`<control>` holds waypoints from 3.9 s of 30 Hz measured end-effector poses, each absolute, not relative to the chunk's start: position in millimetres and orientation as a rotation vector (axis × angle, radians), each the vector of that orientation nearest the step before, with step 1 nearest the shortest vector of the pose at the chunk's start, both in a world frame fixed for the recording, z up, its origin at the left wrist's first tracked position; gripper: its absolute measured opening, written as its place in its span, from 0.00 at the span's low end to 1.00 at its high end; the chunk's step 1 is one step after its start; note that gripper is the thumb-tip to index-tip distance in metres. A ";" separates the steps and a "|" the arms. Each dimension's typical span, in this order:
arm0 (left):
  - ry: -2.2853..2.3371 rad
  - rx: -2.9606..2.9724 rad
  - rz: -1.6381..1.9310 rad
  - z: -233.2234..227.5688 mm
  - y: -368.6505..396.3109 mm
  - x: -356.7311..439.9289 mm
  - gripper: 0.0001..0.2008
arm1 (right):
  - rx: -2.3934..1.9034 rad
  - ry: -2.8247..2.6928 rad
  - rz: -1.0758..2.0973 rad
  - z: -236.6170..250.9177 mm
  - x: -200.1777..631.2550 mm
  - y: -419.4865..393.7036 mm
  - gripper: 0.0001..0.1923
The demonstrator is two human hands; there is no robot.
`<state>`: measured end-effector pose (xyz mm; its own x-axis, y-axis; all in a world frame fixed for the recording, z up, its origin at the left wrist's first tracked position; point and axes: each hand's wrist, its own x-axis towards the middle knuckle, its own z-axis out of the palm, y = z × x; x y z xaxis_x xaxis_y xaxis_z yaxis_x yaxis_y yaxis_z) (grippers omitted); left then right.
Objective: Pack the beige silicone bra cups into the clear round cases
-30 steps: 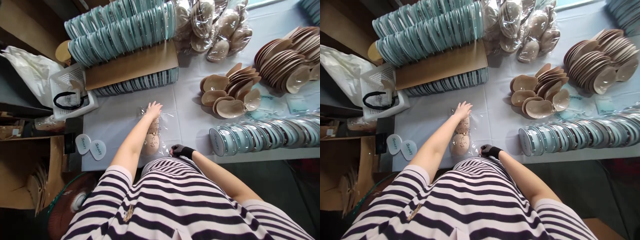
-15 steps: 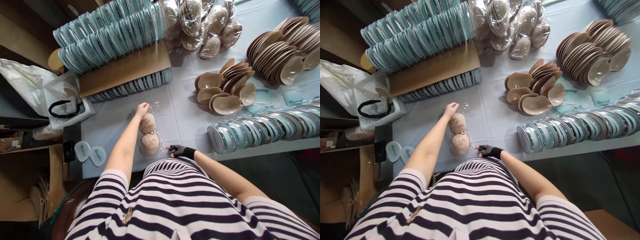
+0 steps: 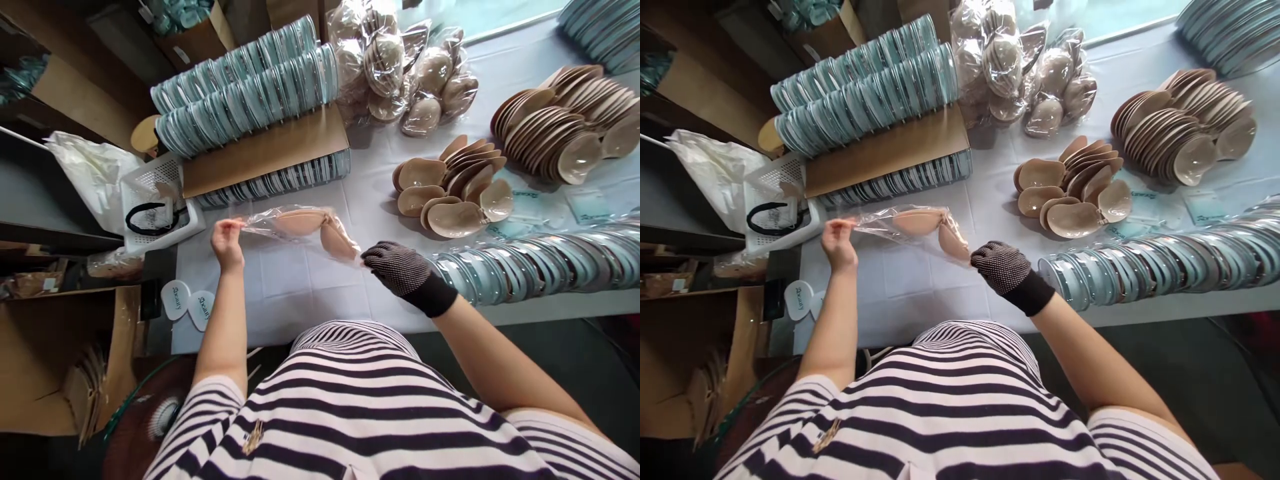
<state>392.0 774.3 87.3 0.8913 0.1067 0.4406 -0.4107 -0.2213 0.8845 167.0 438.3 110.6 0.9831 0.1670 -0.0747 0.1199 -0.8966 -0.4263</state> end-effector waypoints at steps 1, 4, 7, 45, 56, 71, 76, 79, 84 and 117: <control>-0.199 1.706 0.534 81.9 783.8 375.7 0.10 | -2.777 -0.252 0.098 125.5 164.8 434.5 0.14; -0.067 1.752 0.539 47.9 802.7 323.4 0.11 | -2.951 -0.281 0.081 139.3 156.9 430.5 0.15; 0.019 1.995 0.357 5.5 812.8 274.0 0.08 | -3.013 -0.306 0.292 112.6 147.6 431.1 0.14; -0.578 2.775 -0.011 -13.9 814.6 165.3 0.07 | -3.028 -0.368 0.060 -0.3 101.9 466.7 0.11; -0.537 2.802 0.036 -52.5 924.2 131.6 0.18 | -2.945 -0.232 0.194 -34.0 56.8 408.8 0.19; -1.016 2.646 0.172 -59.7 897.8 174.1 0.08 | -2.836 -0.594 0.051 -59.2 88.4 420.7 0.11; -1.042 2.729 0.123 -58.0 919.9 169.8 0.12 | -2.770 -0.406 0.084 -67.4 89.6 401.6 0.11; -1.044 2.700 0.134 -61.6 912.9 157.4 0.19 | -2.709 -0.360 0.062 -69.5 88.9 399.6 0.12; -1.189 2.556 0.076 -60.6 881.3 136.9 0.12 | -2.634 -0.365 -0.002 -70.0 82.2 404.3 0.12; -1.008 2.480 -0.016 -27.9 870.2 143.4 0.14 | -1.739 0.518 0.494 -43.4 107.7 387.2 0.28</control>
<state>143.4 870.2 -27.9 0.7316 -0.6631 0.1583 -0.6578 -0.6256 0.4195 107.7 387.2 -43.4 0.8109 -0.0826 -0.5793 -0.5826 -0.2061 -0.7862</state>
